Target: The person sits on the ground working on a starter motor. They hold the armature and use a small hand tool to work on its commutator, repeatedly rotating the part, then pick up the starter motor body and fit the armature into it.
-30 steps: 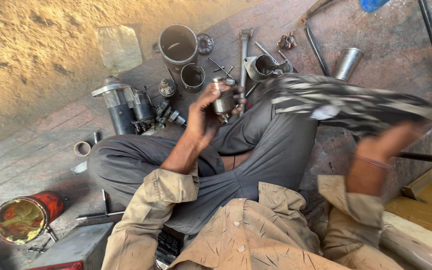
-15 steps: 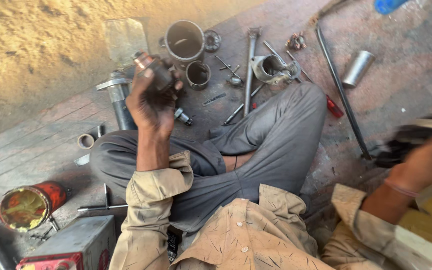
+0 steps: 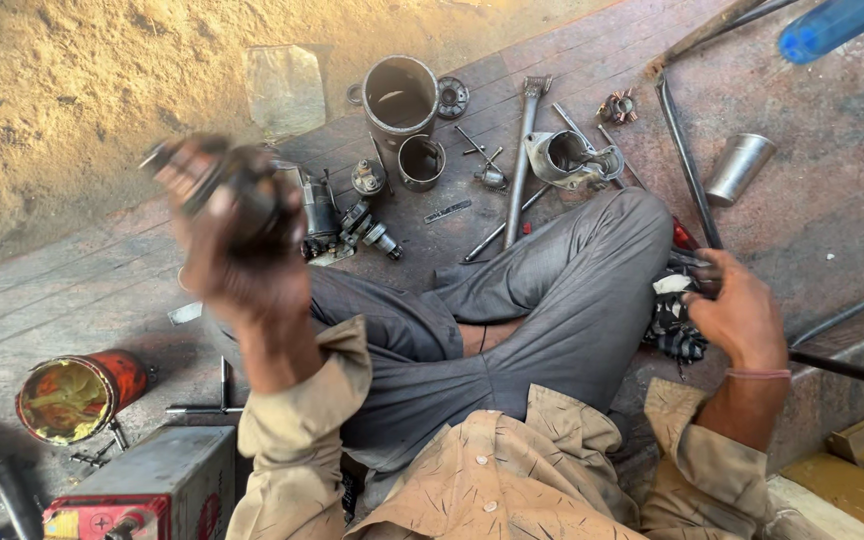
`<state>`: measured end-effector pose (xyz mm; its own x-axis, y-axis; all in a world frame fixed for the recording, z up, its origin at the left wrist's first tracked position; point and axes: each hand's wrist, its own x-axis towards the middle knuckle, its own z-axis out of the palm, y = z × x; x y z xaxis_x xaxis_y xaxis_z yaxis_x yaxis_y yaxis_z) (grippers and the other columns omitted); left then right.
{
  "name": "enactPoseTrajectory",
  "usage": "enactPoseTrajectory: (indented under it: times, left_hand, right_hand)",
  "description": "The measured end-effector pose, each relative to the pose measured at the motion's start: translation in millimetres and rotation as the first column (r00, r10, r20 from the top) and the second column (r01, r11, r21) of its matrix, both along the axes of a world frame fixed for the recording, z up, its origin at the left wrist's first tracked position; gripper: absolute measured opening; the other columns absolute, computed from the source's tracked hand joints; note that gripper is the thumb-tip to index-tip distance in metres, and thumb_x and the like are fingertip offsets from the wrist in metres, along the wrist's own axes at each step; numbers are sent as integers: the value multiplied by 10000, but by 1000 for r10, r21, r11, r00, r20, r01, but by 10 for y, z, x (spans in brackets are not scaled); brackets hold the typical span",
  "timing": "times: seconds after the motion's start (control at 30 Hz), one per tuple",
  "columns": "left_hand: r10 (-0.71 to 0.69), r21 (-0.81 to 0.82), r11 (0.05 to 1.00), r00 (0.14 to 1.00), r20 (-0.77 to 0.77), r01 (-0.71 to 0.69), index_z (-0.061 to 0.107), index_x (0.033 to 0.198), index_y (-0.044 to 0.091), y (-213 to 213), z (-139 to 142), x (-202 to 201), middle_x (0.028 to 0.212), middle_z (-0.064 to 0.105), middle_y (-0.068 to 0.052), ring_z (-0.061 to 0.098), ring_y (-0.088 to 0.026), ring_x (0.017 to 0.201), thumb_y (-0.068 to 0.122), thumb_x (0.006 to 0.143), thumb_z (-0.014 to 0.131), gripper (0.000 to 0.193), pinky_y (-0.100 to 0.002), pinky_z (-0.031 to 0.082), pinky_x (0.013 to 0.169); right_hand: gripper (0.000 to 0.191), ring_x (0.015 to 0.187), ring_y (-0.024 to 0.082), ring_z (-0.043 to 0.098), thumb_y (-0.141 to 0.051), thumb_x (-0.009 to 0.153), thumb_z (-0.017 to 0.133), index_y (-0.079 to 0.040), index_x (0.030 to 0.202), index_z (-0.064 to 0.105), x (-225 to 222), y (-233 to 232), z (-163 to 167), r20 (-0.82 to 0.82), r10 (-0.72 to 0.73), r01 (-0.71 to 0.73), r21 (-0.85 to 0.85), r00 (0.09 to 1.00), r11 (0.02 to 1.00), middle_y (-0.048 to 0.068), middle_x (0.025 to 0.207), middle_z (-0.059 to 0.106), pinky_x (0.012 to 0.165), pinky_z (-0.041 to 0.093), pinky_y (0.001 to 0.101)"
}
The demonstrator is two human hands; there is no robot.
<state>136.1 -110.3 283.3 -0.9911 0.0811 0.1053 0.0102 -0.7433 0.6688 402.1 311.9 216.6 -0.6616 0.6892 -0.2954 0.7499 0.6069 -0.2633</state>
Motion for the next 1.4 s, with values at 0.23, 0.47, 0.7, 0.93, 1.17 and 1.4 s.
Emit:
enactPoseTrajectory:
  times: [0.23, 0.47, 0.7, 0.93, 1.17, 1.4]
  left_hand:
    - [171, -486, 850, 979, -107, -202, 438, 1445, 39, -155, 189, 509, 1101, 661, -172, 704, -224, 797, 112, 868, 792, 681, -327, 608, 640]
    - [-230, -984, -58, 961, -151, -168, 544, 1169, -53, 1023, -1175, 399, 888, 710, -252, 713, -473, 823, 227, 766, 785, 546, -542, 585, 751]
    - [-275, -941, -319, 961, -18, -109, 492, 1141, 12, 1302, -1648, 504, 1022, 675, -246, 715, -438, 858, 112, 694, 789, 546, -533, 604, 706]
    - [-270, -828, -511, 958, -100, -231, 560, 1116, 51, 1456, -1683, 514, 996, 704, -185, 731, -361, 904, 198, 802, 820, 433, -471, 610, 736]
    - [-391, -737, -581, 913, -119, -345, 594, 1213, 34, 1463, -1733, 575, 1111, 685, -177, 663, -346, 1058, 388, 686, 881, 697, -499, 471, 972]
    - [-305, -842, -383, 912, -273, -380, 606, 1100, 37, 1487, -1938, 409, 1056, 652, -169, 634, -379, 1018, 456, 811, 879, 577, -536, 480, 853]
  right_hand:
    - [411, 1012, 244, 738, -93, 953, 803, -6, 1329, 662, -335, -343, 9, -515, 106, -128, -7, 851, 992, 164, 1143, 745, 895, 570, 358]
    - [235, 991, 282, 704, -79, 922, 774, -18, 1140, 712, -1177, -1023, -706, -728, 243, -422, -70, 641, 904, 148, 1101, 742, 907, 542, 371]
    - [245, 916, 275, 741, -94, 872, 760, -22, 1101, 713, -1129, -899, -952, -727, 273, -494, -105, 630, 863, 143, 1008, 749, 809, 561, 364]
    - [214, 882, 252, 749, -94, 876, 758, -13, 1071, 722, -1094, -744, -1114, -723, 219, -457, -147, 655, 877, 136, 970, 761, 802, 575, 364]
    - [198, 904, 260, 739, -108, 920, 748, -19, 1094, 715, -1037, -732, -1047, -769, 226, -489, -127, 598, 863, 130, 1004, 758, 818, 571, 365]
    - [215, 886, 235, 730, -71, 957, 759, -2, 1149, 694, -828, -682, -937, -765, 197, -478, -160, 613, 864, 117, 1021, 729, 814, 567, 338]
